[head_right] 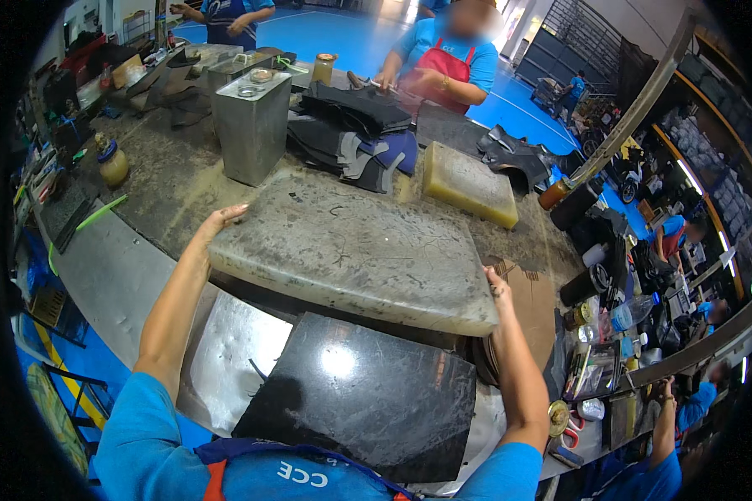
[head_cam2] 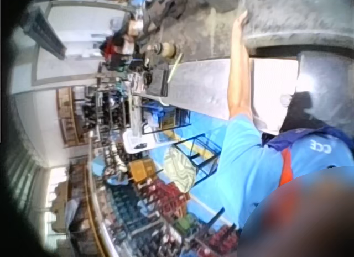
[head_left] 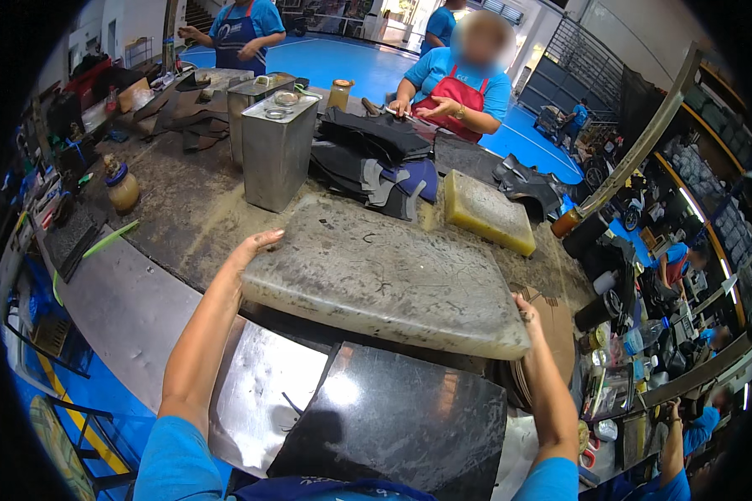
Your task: The person retrieves a stack of brown shoe sole pieces from a crate, unties them, and places them on a workbench. They then use a metal punch and hammer to mark several sole pieces with a curved line, stacking the marked pieces aside.
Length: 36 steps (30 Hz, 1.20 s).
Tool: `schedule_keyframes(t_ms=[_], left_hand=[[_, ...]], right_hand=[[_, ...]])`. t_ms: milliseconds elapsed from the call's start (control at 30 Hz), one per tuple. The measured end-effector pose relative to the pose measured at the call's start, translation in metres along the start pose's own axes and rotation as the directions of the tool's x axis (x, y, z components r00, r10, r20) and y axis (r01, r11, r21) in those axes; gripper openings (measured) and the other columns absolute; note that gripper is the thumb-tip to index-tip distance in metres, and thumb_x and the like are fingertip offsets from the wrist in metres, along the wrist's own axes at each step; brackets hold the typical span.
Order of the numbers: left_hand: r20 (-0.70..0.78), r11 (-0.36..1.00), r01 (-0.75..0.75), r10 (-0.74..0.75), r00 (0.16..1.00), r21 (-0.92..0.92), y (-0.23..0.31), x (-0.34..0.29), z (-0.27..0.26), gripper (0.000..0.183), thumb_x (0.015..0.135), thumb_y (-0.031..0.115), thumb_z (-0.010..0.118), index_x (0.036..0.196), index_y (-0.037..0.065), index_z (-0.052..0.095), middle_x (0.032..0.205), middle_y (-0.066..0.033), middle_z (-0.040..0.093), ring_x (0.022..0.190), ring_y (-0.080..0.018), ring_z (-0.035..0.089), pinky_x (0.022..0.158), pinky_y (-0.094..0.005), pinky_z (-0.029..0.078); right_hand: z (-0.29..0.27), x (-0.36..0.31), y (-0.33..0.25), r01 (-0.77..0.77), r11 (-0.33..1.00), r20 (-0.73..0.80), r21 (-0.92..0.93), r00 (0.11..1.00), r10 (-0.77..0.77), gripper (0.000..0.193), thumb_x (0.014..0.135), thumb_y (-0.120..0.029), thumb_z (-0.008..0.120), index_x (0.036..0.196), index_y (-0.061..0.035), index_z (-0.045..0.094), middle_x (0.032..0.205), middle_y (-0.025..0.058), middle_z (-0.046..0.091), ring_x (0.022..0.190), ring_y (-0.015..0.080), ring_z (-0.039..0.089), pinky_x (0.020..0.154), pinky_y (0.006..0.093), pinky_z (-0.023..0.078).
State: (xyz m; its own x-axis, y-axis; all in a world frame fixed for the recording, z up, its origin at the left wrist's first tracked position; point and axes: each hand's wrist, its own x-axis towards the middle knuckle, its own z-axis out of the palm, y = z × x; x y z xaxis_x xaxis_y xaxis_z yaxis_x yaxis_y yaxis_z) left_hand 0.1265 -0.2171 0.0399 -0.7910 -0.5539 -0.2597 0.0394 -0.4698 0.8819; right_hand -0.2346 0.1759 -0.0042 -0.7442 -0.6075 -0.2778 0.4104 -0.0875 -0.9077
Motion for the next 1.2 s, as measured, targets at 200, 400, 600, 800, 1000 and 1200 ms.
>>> schedule_keyframes(t_ms=[200, 400, 600, 800, 1000, 1200], left_hand=[[-0.047, 1.0, -0.003, 0.003, 0.999, 0.016, 0.005, -0.063, 0.009, 0.065, 0.071, 0.016, 0.065, 0.129, 0.003, 0.039, 0.119, -0.0174, 0.05, 0.1, -0.0255, 0.055, 0.085, -0.0354, 0.047], [0.163, 0.988, -0.088, 0.067, 0.984, 0.125, -0.041, -0.146, -0.008, 0.074, 0.068, 0.012, 0.064, 0.133, 0.0, 0.031, 0.121, -0.0153, 0.048, 0.105, -0.0228, 0.052, 0.087, -0.0312, 0.042], [0.176, 0.922, -0.311, 0.275, 0.945, 0.232, -0.076, -0.194, -0.01, 0.083, 0.061, 0.024, 0.065, 0.132, -0.002, 0.032, 0.131, -0.0142, 0.04, 0.123, -0.0232, 0.035, 0.103, -0.0321, 0.022], [0.183, 0.914, -0.323, 0.284, 0.941, 0.244, -0.104, -0.203, -0.014, 0.079, 0.061, 0.023, 0.066, 0.13, -0.001, 0.034, 0.127, -0.0142, 0.043, 0.123, -0.0245, 0.034, 0.104, -0.0343, 0.019], [0.237, 0.714, -0.184, 0.026, 0.971, 0.675, -0.06, -0.186, -0.016, 0.054, 0.075, 0.036, 0.065, 0.115, 0.007, 0.042, 0.117, -0.0161, 0.044, 0.109, -0.0284, 0.045, 0.089, -0.0398, 0.038], [0.322, 0.286, -0.391, 0.258, 0.911, 0.875, -0.033, -0.156, 0.023, 0.051, 0.076, 0.036, 0.063, 0.115, 0.006, 0.049, 0.126, -0.0264, 0.037, 0.117, -0.0425, 0.036, 0.097, -0.0437, 0.032]], right_hand=[[-0.013, -0.076, -0.02, -0.142, 0.983, -0.145, -0.114, 0.982, 0.125, 0.038, 0.091, -0.031, 0.042, 0.113, -0.0017, 0.053, 0.107, 0.0097, 0.058, 0.084, 0.0226, 0.058, 0.077, 0.0359, 0.046], [-0.039, -0.2, 0.033, -0.045, 0.987, -0.126, -0.158, 0.992, 0.025, 0.05, 0.089, -0.039, 0.043, 0.12, -0.0005, 0.048, 0.111, 0.0105, 0.057, 0.097, 0.0218, 0.055, 0.086, 0.0348, 0.042], [-0.058, -0.252, 0.076, 0.128, 0.887, -0.162, -0.445, 0.962, -0.22, 0.054, 0.09, -0.04, 0.041, 0.125, 0.0015, 0.043, 0.119, 0.0082, 0.052, 0.107, 0.0194, 0.049, 0.093, 0.0302, 0.035], [-0.034, -0.306, 0.111, 0.263, 0.905, -0.214, -0.335, 0.914, -0.345, 0.052, 0.091, -0.04, 0.042, 0.12, 0.0025, 0.047, 0.117, 0.0088, 0.052, 0.107, 0.0185, 0.048, 0.092, 0.0304, 0.035], [-0.017, -0.286, 0.078, 0.196, 0.634, -0.237, -0.748, 0.813, -0.531, 0.035, 0.092, -0.023, 0.041, 0.103, 0.0056, 0.057, 0.096, 0.0117, 0.061, 0.09, 0.0193, 0.055, 0.083, 0.0294, 0.04], [0.019, -0.253, 0.005, 0.263, 0.347, -0.078, -0.9, 0.687, -0.723, 0.026, 0.089, -0.018, 0.047, 0.076, 0.0017, 0.059, 0.072, 0.0045, 0.059, 0.065, 0.0144, 0.054, 0.06, 0.0274, 0.042]])
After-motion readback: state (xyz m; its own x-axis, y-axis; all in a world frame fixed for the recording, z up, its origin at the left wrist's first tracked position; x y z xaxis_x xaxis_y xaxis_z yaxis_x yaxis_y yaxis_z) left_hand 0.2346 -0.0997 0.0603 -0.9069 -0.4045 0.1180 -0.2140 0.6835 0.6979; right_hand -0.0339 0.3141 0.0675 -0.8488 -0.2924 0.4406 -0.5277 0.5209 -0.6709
